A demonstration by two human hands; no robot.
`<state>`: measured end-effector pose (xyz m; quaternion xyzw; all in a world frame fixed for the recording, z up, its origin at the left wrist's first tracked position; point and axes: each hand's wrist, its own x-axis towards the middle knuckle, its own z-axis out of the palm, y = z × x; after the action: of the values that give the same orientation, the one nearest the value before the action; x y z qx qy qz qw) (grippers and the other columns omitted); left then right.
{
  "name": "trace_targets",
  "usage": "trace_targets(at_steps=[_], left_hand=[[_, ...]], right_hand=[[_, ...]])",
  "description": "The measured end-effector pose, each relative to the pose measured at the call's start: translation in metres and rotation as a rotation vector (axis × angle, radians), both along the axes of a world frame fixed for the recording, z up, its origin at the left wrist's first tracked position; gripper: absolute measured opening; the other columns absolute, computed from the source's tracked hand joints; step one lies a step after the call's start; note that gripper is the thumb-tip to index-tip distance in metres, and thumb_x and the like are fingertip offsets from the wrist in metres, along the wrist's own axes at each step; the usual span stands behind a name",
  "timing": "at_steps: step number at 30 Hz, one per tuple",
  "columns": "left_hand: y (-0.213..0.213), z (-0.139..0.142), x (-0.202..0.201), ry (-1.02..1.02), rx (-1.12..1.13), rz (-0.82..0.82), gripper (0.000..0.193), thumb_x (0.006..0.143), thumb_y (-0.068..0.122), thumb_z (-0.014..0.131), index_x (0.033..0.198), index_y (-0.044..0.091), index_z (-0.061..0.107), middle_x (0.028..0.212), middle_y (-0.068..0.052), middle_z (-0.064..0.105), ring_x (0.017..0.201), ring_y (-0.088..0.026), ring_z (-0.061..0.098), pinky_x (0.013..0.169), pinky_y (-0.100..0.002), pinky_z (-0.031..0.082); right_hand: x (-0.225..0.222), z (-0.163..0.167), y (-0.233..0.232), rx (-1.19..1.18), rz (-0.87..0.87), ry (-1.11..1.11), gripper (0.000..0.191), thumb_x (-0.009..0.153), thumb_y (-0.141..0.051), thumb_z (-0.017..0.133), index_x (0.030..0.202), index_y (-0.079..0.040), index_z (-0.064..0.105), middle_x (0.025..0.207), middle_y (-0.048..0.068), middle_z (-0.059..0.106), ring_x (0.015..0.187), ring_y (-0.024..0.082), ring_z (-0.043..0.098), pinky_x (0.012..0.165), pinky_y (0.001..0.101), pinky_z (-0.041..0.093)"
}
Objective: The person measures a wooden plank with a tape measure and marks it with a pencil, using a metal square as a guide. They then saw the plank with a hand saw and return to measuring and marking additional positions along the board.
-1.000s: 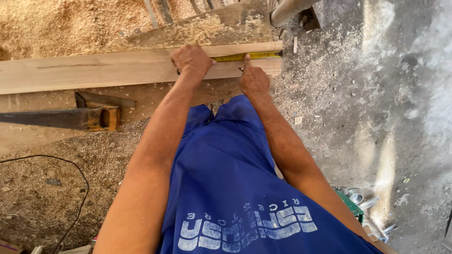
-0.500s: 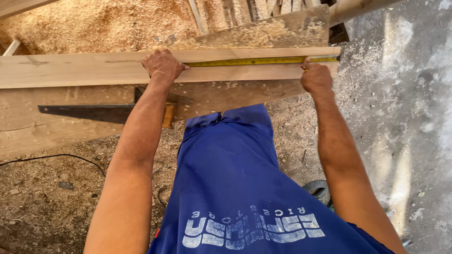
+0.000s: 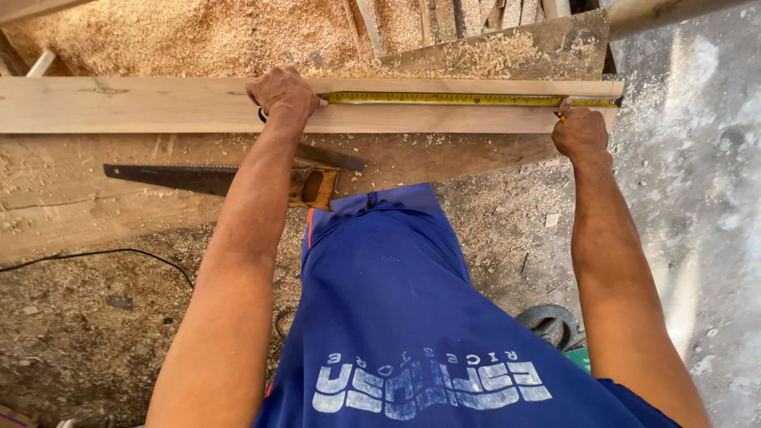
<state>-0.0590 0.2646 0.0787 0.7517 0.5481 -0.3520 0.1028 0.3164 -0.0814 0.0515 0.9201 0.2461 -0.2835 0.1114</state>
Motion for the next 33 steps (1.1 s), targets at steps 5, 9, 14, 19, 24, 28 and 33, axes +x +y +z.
trace_targets(at_steps=[5, 9, 14, 19, 24, 28, 33], left_hand=[[-0.002, 0.001, 0.007, 0.043, 0.031, -0.045, 0.075, 0.070, 0.078, 0.078, 0.098, 0.009, 0.074, 0.076, -0.008, 0.070, 0.068, -0.021, 0.064, 0.063, -0.043, 0.044], [-0.005, 0.003, 0.008, -0.007, 0.078, -0.037, 0.069, 0.062, 0.074, 0.082, 0.096, 0.016, 0.069, 0.072, -0.009, 0.062, 0.063, -0.024, 0.057, 0.061, -0.047, 0.044], [-0.009, 0.011, 0.012, 0.069, 0.123, -0.069, 0.067, 0.079, 0.073, 0.074, 0.085, 0.007, 0.072, 0.068, -0.007, 0.063, 0.059, -0.018, 0.056, 0.062, -0.043, 0.048], [-0.009, 0.018, 0.014, 0.055, 0.063, -0.081, 0.057, 0.083, 0.065, 0.073, 0.089, 0.008, 0.070, 0.068, -0.009, 0.062, 0.059, -0.020, 0.054, 0.066, -0.045, 0.047], [-0.006, 0.019, 0.014, 0.010, 0.080, -0.026, 0.044, 0.108, 0.041, 0.050, 0.092, 0.007, 0.072, 0.069, -0.010, 0.067, 0.061, -0.021, 0.061, 0.067, -0.049, 0.046], [-0.001, 0.025, 0.015, -0.039, -0.027, -0.064, 0.033, 0.106, 0.032, 0.048, 0.108, 0.010, 0.073, 0.093, -0.013, 0.071, 0.082, -0.028, 0.068, 0.070, -0.052, 0.049], [0.014, 0.028, -0.002, -0.187, -0.081, -0.011, 0.029, 0.099, 0.029, 0.054, 0.119, 0.017, 0.071, 0.113, -0.010, 0.070, 0.103, -0.032, 0.068, 0.074, -0.061, 0.051]], right_hand=[[0.001, -0.001, 0.003, -0.038, 0.249, -0.063, 0.050, 0.101, -0.021, 0.049, 0.151, -0.016, 0.055, 0.110, 0.026, 0.069, 0.100, 0.043, 0.067, 0.086, 0.0492, 0.054], [-0.041, -0.001, 0.033, 0.120, 0.045, -0.048, 0.042, 0.103, -0.011, 0.052, 0.143, 0.000, 0.057, 0.097, 0.020, 0.072, 0.081, 0.027, 0.071, 0.066, 0.0410, 0.060], [-0.180, -0.007, 0.116, 0.760, 0.507, 0.126, 0.025, 0.107, -0.007, 0.051, 0.114, -0.006, 0.075, 0.091, 0.017, 0.070, 0.081, 0.020, 0.065, 0.069, 0.0315, 0.058], [-0.278, -0.001, 0.185, 0.591, 0.514, 0.187, 0.043, 0.102, -0.009, 0.045, 0.143, -0.003, 0.055, 0.139, 0.019, 0.061, 0.083, 0.025, 0.073, 0.068, 0.0328, 0.062], [-0.298, 0.004, 0.204, 0.483, 0.549, 0.084, 0.049, 0.095, -0.007, 0.047, 0.143, -0.001, 0.056, 0.144, 0.020, 0.060, 0.096, 0.028, 0.075, 0.084, 0.0341, 0.059], [-0.313, -0.011, 0.213, 0.551, 0.590, -0.155, 0.040, 0.094, -0.008, 0.050, 0.129, 0.003, 0.067, 0.134, 0.019, 0.064, 0.102, 0.027, 0.074, 0.083, 0.0349, 0.059], [-0.335, -0.027, 0.224, 0.441, 0.565, -0.198, 0.023, 0.097, -0.012, 0.055, 0.098, -0.005, 0.076, 0.108, 0.014, 0.069, 0.099, 0.029, 0.073, 0.083, 0.0396, 0.058]])
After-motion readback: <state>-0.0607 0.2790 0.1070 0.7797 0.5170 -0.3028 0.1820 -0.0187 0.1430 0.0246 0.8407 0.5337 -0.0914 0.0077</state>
